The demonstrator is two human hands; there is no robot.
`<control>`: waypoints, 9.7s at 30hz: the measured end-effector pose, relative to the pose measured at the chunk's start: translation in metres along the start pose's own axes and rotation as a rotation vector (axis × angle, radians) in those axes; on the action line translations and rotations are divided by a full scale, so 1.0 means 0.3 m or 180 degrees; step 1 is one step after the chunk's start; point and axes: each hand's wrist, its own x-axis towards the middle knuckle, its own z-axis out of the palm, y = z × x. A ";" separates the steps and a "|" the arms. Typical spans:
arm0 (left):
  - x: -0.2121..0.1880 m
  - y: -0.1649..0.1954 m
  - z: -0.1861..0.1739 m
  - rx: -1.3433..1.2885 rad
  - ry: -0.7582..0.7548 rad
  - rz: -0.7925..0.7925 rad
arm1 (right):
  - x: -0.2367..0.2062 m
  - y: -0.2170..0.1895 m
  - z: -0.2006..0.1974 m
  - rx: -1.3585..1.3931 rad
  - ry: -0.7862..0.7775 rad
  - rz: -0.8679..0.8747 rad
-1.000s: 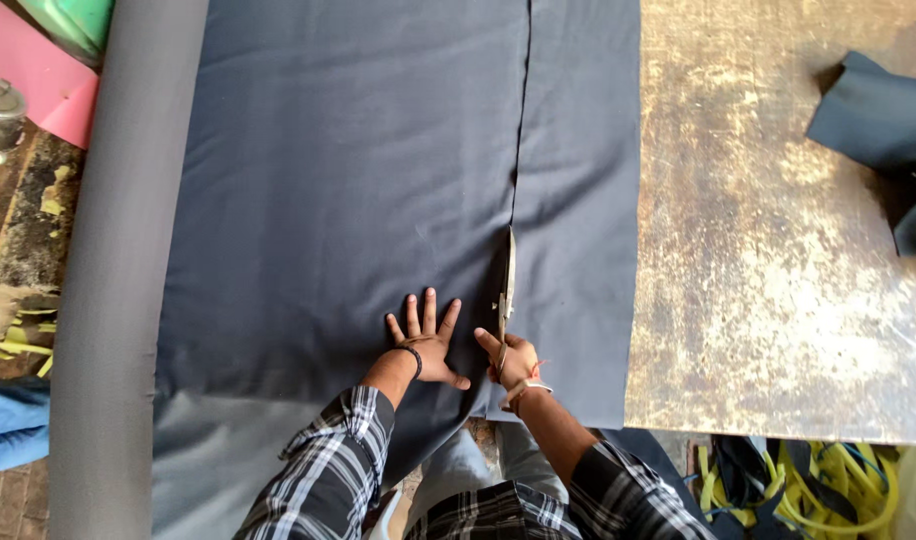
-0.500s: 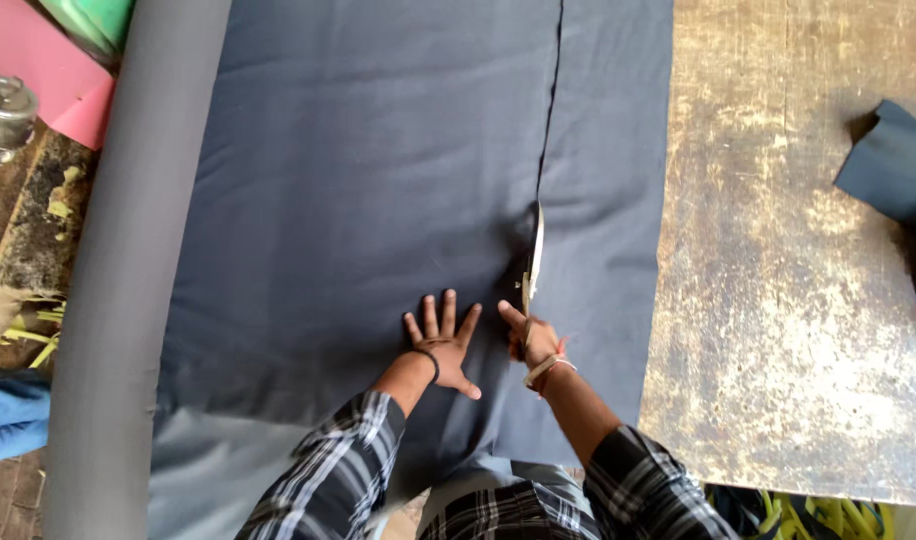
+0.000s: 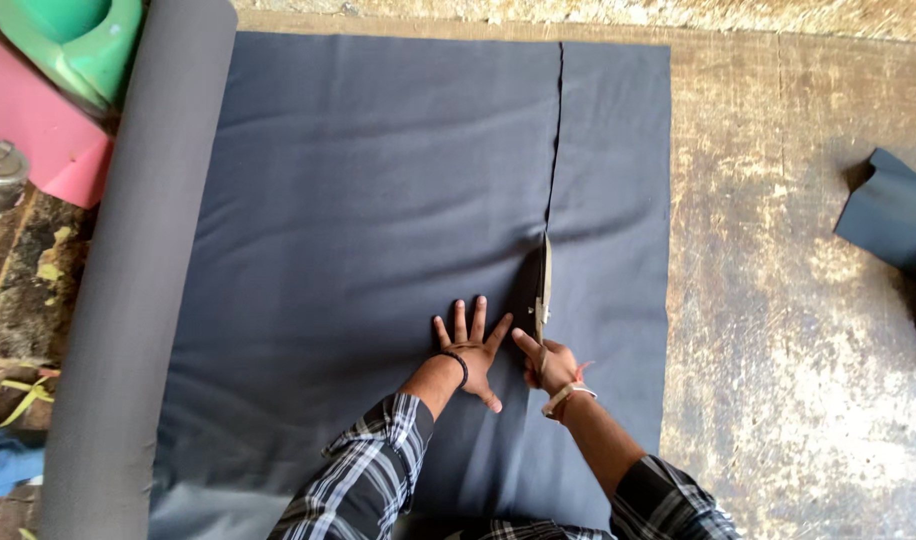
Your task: The person unrolls gray fabric on a workbench and cuts it into long strips with scissors, holding the fabric taut with one hand while cutting. They then fold and stack the cut strips, carry pieces to a pile of foam parts, and place a white padded board on the pile.
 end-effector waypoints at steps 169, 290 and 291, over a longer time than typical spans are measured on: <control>-0.366 0.803 0.149 -0.5719 0.3195 0.0764 | 0.031 0.098 -1.314 -0.0854 0.0127 -0.2040; 0.898 -0.948 -1.031 -0.0300 0.3512 -0.0558 | 1.290 -1.260 0.136 -0.3169 0.1382 -0.1662; 0.902 -0.953 -1.031 -0.0300 0.3540 -0.0542 | 1.271 -1.266 0.140 -0.3107 0.1532 -0.1830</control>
